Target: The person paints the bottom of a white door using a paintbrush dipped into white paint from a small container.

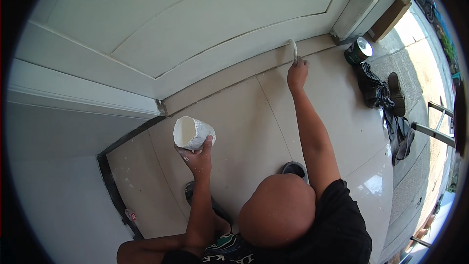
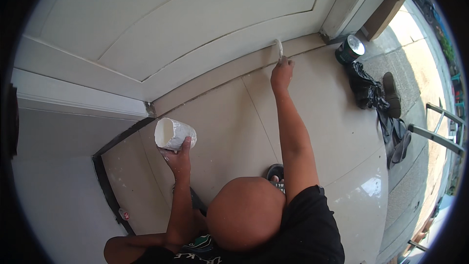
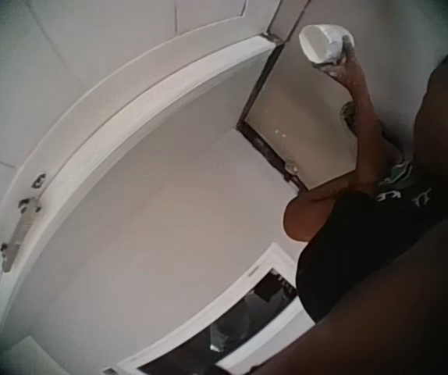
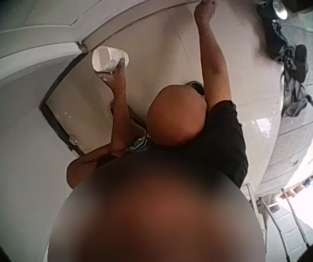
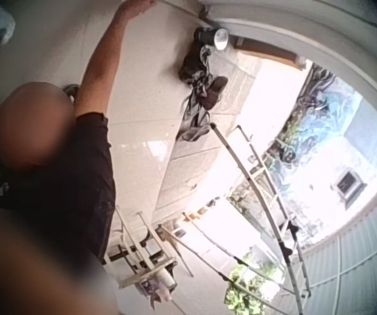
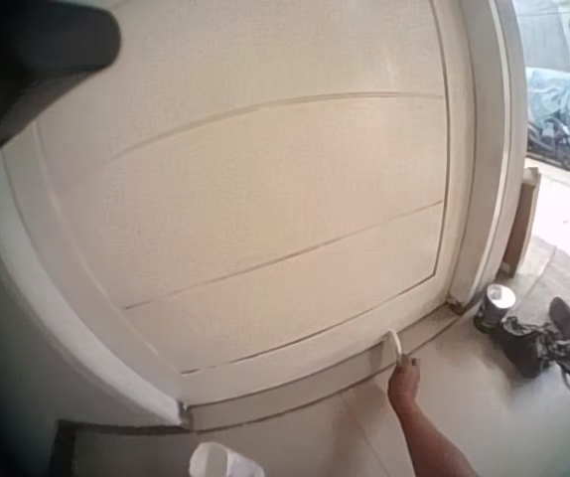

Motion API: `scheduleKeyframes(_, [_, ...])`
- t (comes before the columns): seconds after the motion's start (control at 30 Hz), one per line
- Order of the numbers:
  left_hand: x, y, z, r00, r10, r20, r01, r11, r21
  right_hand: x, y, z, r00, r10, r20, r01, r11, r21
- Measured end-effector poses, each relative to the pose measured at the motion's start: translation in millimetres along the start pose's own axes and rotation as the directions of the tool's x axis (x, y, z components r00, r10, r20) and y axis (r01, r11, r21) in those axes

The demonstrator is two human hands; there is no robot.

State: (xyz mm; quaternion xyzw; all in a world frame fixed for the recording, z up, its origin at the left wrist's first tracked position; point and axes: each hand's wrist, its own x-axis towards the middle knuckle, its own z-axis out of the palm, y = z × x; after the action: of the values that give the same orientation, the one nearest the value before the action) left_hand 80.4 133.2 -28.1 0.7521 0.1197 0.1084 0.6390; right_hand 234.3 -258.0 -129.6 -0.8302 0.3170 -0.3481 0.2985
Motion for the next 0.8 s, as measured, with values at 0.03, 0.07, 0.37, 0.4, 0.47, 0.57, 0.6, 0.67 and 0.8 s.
scheduleKeyframes(0.03, [0.3, -3.0, 0.6, 1.000, -0.016, 0.002, 0.016, 0.999, -0.033, -3.7, -1.9, 6.5, 0.997, 0.010, 0.083, -0.010, 1.000, 0.005])
scheduleKeyframes(0.07, [2.2, -5.1, -1.4, 1.000, -0.030, 0.005, 0.031, 0.998, -0.058, -17.4, -20.7, 15.3, 0.985, 0.026, 0.169, -0.028, 1.000, 0.011])
scheduleKeyframes(0.37, [-6.9, -6.6, 17.1, 0.998, -0.036, 0.046, 0.037, 0.999, -0.018, -75.3, -57.2, 33.1, 0.777, -0.410, 0.477, 0.294, 0.908, 0.300])
scheduleKeyframes(0.4, [-8.2, -5.2, 19.5, 0.998, -0.036, 0.045, 0.037, 0.999, -0.020, -52.9, -46.8, 25.1, 0.806, -0.407, 0.431, 0.331, 0.912, 0.243])
scheduleKeyframes(0.47, [-8.8, -2.4, 21.1, 0.998, -0.023, 0.059, 0.025, 0.999, -0.024, -12.1, -24.7, 1.1, 0.835, -0.359, 0.418, 0.340, 0.933, 0.120])
scheduleKeyframes(0.57, [-8.4, -7.8, 25.2, 0.998, -0.012, 0.058, 0.014, 0.999, -0.034, -1.7, -11.9, -16.8, 0.915, -0.311, 0.258, 0.292, 0.950, 0.110])
scheduleKeyframes(0.6, [-6.9, -9.2, 24.5, 0.999, -0.017, 0.033, 0.019, 0.999, -0.035, -7.0, -25.9, -22.8, 0.905, -0.327, 0.272, 0.304, 0.945, 0.124])
scheduleKeyframes(0.67, [-3.2, -15.1, 29.4, 0.997, 0.037, 0.074, -0.040, 0.999, 0.034, -13.5, -54.1, -54.1, 0.809, -0.386, 0.444, 0.268, 0.914, 0.305])
scheduleKeyframes(0.8, [6.1, -13.2, 64.3, 0.974, 0.190, 0.127, -0.201, 0.977, 0.078, 14.6, -155.9, -171.3, 0.553, -0.285, 0.783, 0.138, 0.958, 0.251])
